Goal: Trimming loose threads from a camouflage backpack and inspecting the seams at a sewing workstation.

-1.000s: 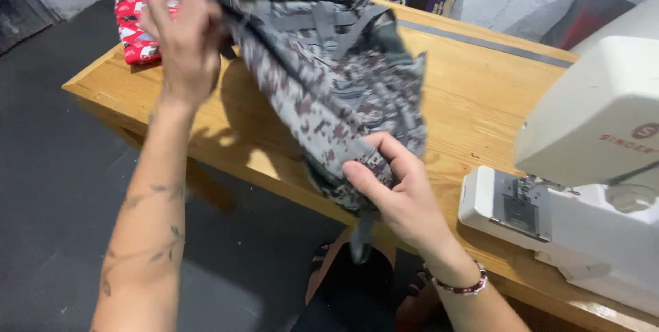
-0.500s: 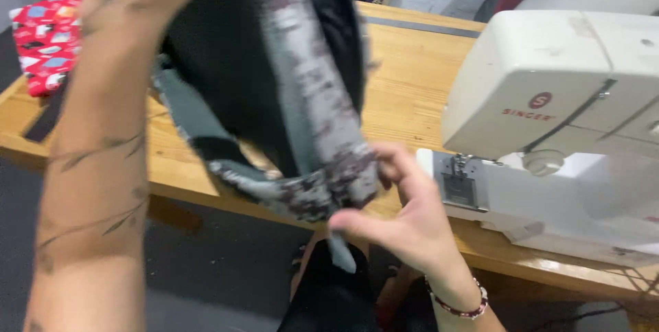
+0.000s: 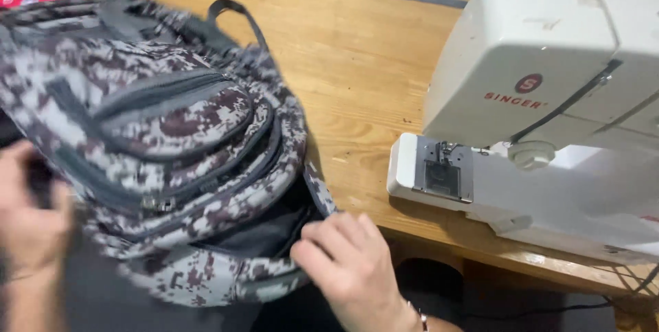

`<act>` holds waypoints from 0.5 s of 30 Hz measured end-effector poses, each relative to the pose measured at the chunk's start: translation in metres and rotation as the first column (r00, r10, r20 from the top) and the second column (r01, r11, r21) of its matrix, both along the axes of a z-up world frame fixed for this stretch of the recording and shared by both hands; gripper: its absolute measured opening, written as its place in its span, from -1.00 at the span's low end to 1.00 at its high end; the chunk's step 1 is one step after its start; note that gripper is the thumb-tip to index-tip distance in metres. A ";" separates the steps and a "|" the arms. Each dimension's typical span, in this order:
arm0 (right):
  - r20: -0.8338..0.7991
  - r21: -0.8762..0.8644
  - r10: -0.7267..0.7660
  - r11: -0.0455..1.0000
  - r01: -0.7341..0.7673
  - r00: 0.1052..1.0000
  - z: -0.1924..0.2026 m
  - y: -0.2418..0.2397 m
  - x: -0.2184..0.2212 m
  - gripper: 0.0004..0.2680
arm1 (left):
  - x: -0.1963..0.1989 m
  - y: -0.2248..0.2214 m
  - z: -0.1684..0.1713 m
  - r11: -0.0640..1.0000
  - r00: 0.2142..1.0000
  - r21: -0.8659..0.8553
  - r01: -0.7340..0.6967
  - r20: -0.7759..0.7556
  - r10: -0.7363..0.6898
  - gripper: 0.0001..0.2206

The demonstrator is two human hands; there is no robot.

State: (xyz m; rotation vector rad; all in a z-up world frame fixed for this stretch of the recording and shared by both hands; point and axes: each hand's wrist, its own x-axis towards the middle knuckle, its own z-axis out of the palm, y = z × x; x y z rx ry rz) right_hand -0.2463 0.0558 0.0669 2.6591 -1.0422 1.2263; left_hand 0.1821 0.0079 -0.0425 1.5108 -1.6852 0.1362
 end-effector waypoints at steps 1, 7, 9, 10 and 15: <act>-0.033 -0.028 0.012 1.000 -0.013 0.999 -0.003 0.007 0.002 -0.86 | -0.011 0.000 -0.009 1.000 0.998 0.021 -0.001 -0.067 0.002 -0.65; -0.114 0.172 0.297 0.946 -0.275 0.948 -0.025 0.030 -0.007 -0.93 | -0.042 -0.053 0.020 0.982 0.978 0.088 0.169 -0.139 -0.156 -0.44; -0.034 0.323 0.408 0.868 -0.376 0.912 -0.027 0.024 -0.015 -0.82 | -0.039 -0.088 0.029 0.959 0.959 0.118 0.257 -0.154 -0.238 -0.48; 0.001 0.295 0.379 0.884 -0.362 0.926 -0.030 0.017 -0.018 -0.84 | -0.035 -0.109 0.031 0.935 0.952 0.183 0.304 -0.095 -0.291 -0.60; -0.116 0.291 -0.037 0.954 0.069 0.993 -0.029 -0.007 -0.024 -0.86 | -0.056 -0.142 0.063 0.964 0.886 0.094 0.247 0.381 -0.265 -0.74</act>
